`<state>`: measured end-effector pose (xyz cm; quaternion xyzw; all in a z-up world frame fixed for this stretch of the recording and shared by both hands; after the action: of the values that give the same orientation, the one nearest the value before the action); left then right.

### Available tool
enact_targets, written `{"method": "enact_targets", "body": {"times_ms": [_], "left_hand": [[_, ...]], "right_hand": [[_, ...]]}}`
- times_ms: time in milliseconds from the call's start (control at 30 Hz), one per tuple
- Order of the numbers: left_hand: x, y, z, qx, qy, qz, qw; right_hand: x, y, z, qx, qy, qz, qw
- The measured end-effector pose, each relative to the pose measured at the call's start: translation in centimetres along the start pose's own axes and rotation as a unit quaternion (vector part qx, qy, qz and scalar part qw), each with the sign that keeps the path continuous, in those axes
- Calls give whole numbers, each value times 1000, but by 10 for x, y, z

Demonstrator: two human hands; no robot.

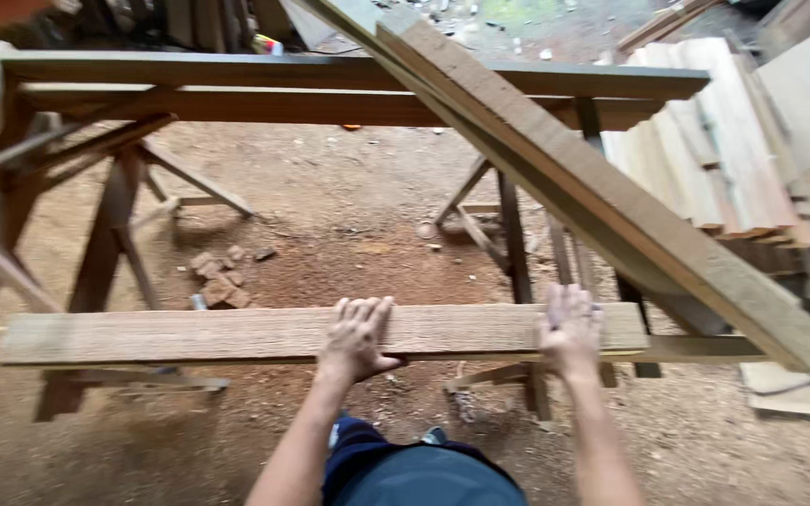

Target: The person sands a long wooden plank by hand using a piece of sandpaper, moving it back and forth along the surface of the wood.

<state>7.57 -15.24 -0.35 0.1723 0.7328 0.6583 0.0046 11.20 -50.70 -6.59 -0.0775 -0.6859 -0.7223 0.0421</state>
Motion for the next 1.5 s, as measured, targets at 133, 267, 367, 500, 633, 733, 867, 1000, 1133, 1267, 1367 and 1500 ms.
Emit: {"method": "enact_targets", "body": {"times_ms": [133, 267, 367, 500, 633, 733, 867, 1000, 1133, 1267, 1367, 1500], "left_hand": [[-1, 2, -2, -7, 10, 20, 1000], [0, 5, -6, -2, 15, 20, 1000], [0, 7, -3, -12, 22, 32, 999], [3, 7, 0, -10, 22, 28, 999], [0, 7, -5, -13, 26, 32, 999], [-1, 5, -4, -13, 18, 25, 999], [-2, -7, 0, -8, 18, 29, 999], [-2, -8, 2, 8, -11, -63, 998], [-3, -10, 3, -8, 1, -11, 1000], [-1, -4, 0, -23, 6, 3, 1000], [-2, -5, 0, -25, 18, 30, 999], [-3, -5, 0, -35, 16, 26, 999]], "right_hand": [[22, 20, 114, 18, 178, -51, 982], [56, 19, 193, -14, 257, -22, 966], [71, 43, 182, -20, 307, -228, 924], [44, 8, 133, 115, 210, -67, 969], [29, 8, 67, -101, -21, 90, 991], [27, 18, 88, -126, -35, 43, 990], [38, 13, 180, 5, 169, -61, 984], [74, -2, 242, -42, 354, -153, 922], [70, 0, 225, -20, 351, -184, 918], [41, 9, 144, 4, 172, -73, 982], [24, 18, 84, -91, 2, 17, 996], [23, 16, 98, -78, -29, -14, 996]]}}
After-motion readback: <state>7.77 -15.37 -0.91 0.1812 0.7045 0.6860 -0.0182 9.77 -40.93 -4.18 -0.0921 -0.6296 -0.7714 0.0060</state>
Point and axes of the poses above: each hand's wrist, its own x-axis away from the middle knuckle, its own y-axis out of the back of the hand, z = x × y, the point moved 8 cm from there along -x, towards the middle knuckle, and after that the axes turned 1 degree about z, right-handed, at the moved point
